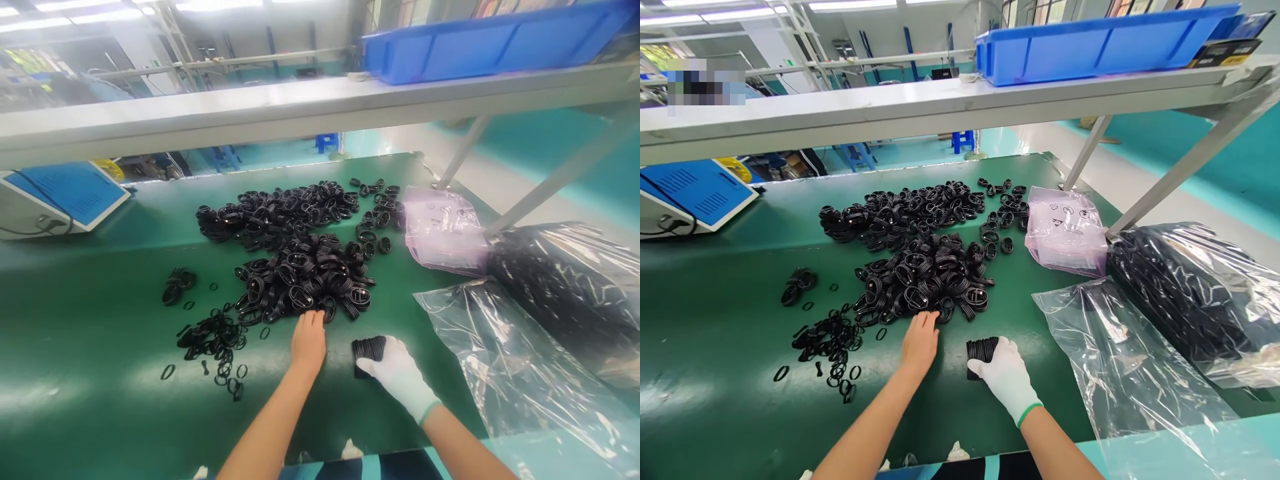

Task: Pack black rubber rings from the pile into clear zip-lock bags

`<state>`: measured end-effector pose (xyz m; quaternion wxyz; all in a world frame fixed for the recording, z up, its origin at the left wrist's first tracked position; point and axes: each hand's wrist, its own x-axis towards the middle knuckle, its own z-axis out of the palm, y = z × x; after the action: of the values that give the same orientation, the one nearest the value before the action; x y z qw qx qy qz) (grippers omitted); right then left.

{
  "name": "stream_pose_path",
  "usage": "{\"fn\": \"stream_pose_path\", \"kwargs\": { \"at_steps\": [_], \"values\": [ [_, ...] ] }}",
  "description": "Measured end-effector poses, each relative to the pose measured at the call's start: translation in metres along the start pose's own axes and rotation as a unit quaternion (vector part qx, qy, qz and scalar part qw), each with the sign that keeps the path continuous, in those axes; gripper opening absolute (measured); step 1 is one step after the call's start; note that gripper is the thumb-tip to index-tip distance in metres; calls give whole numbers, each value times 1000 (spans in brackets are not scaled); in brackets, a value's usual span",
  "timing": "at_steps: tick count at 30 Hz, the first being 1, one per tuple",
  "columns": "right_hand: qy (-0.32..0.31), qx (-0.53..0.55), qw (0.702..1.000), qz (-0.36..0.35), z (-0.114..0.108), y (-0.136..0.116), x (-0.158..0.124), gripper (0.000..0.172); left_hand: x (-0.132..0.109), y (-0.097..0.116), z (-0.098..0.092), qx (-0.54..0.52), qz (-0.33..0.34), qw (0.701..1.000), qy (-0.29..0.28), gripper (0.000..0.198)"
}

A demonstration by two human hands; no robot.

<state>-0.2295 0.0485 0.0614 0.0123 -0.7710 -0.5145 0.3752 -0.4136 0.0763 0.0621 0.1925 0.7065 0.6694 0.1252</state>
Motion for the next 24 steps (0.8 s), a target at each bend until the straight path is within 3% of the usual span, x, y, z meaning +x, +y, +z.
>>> {"fn": "stream_pose_path", "kwargs": {
  "at_steps": [3,7,9,12,16,24],
  "values": [
    [2,1,1000,-2,-1,1,-1,59,17,0,-25,94,16,995,-22,32],
    [6,7,1000,-10,-4,-1,-3,57,3,6,-34,14,18,998,-53,12],
    [10,9,1000,-18,-5,-2,-5,57,-10,10,-24,-110,-29,987,-110,10],
    [9,14,1000,-21,-6,-4,-7,57,-20,14,3,-258,-120,939,-194,18],
    [8,18,1000,-22,-6,-4,-8,53,-17,18,29,-301,-155,918,-205,19],
    [10,13,1000,-18,-6,-4,-6,52,-13,15,36,-345,-185,891,-229,25]
  ]
}}
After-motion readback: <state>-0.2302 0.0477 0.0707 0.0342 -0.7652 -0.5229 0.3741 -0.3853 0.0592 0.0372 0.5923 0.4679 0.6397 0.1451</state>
